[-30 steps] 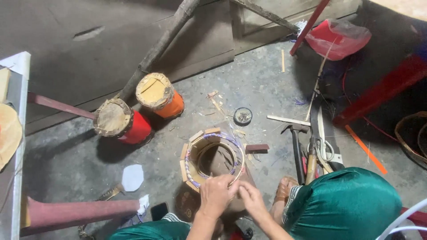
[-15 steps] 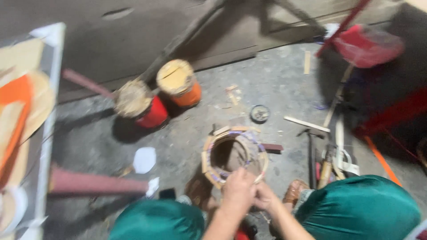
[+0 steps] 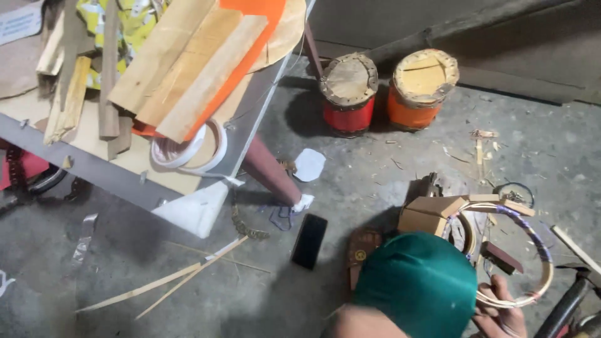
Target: Weaving decorative or structural strings through the frame of a small percussion instrument.
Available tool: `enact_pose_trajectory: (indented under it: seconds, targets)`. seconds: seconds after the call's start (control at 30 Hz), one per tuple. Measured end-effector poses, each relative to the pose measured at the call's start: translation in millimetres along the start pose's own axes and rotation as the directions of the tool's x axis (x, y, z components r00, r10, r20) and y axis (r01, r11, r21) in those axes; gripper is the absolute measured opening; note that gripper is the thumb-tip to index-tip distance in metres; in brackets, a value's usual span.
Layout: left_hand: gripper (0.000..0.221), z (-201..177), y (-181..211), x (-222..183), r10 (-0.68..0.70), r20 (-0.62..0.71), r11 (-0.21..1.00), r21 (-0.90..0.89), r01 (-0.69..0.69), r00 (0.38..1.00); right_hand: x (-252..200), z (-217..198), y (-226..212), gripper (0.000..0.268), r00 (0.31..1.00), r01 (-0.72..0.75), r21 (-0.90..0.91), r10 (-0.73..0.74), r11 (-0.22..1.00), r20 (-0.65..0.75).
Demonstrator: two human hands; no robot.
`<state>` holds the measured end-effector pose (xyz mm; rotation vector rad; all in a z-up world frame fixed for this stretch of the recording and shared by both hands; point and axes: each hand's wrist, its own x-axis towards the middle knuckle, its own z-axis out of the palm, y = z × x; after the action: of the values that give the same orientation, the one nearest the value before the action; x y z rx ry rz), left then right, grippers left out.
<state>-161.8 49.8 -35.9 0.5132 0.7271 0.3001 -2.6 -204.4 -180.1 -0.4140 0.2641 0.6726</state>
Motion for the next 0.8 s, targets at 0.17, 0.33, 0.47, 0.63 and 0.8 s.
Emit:
enact_pose_trajectory:
  seconds: [0.17, 0.33, 0.47, 0.63, 0.8]
  targets:
    - [0.033, -164.7, 99.8, 199.2, 0.415, -0.062, 0.170, 0.985, -0.010, 0.908, -17.2, 46.2, 6.3, 0.056, 0.994, 0.047, 0.106, -0.057, 0.993, 0.091]
    - [0.103, -208.7, 53.7, 258.5, 0.402, 0.002, -0.460, 0.865, 0.199, 0.916, -27.6, 79.4, 22.6, 0.027, 0.980, 0.142, 0.237, -0.170, 0.961, 0.105]
    - [0.115, -188.6, 44.9, 275.2, 0.470, 0.121, -0.601, 0.769, 0.217, 0.874, -22.3, 84.3, 19.2, 0.051, 0.973, 0.037, 0.369, -0.118, 0.929, 0.199]
    - [0.121, -180.4, 37.5, 276.3, 0.406, 0.047, -0.677, 0.687, 0.265, 0.913, -22.3, 66.4, 7.3, 0.025, 0.986, 0.030, 0.209, -0.064, 0.977, 0.154]
    - [0.117, -172.1, 37.7, 272.8, 0.374, -0.046, -0.603, 0.747, 0.280, 0.926, -22.7, 60.5, 3.9, 0.030, 0.995, 0.059, 0.126, -0.069, 0.990, 0.078]
